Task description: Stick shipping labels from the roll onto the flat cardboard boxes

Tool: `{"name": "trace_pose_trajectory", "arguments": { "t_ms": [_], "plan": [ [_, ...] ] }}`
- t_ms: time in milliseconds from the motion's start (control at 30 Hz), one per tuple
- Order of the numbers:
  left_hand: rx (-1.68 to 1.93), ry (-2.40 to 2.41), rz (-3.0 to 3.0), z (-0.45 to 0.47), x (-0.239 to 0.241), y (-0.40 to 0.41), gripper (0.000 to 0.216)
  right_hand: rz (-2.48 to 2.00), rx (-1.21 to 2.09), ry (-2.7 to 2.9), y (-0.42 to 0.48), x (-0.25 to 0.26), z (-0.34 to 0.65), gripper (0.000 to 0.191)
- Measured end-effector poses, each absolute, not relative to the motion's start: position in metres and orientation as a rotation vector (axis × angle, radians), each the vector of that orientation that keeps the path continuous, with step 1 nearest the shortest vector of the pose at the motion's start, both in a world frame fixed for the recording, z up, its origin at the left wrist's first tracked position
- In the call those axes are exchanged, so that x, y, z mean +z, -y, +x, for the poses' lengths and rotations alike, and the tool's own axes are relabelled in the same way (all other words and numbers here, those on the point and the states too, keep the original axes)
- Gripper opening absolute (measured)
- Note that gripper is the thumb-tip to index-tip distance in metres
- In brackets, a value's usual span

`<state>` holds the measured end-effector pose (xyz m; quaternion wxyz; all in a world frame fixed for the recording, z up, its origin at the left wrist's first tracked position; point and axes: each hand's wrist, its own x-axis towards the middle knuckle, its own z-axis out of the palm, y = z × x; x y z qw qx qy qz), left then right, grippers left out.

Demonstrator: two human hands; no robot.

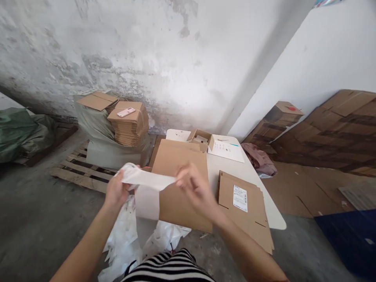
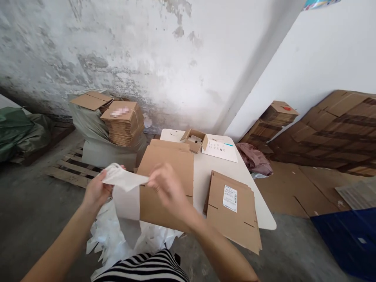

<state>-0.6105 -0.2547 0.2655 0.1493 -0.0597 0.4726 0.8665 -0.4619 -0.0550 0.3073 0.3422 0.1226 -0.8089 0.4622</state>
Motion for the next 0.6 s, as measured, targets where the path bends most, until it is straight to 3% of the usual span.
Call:
{"name": "trace_pose_trajectory", "arguments": {
  "t_ms": [100,200,400,500,600],
  "plan": [
    [2.576,-1.403,-0.257,-0.626,0.246,0.266,0.035,-0.073,1.253,2.013,0.013,0.312,-0.491,0.018],
    [2.295,-1.49,-0.053,-0.616,0.237,0.263,0.028,-0.434,1.021,2.247,-0.008,0.286,-0.526,0.031],
    [1.875,-1.736,0.14,-0.59,0.24,0.253,0.035,-0.445,0.476,2.7,-0.008,0.225,-0.503,0.069],
    [1.882,-1.727,0.167,-0.591,0.239,0.25,0.038,-0.847,0.682,2.586,-0.023,0.207,-0.466,0.076],
    [1.863,-1.684,0.226,-0.59,0.236,0.24,0.044,-0.899,1.214,2.261,-0.051,0.193,-0.429,0.061]
  ]
}}
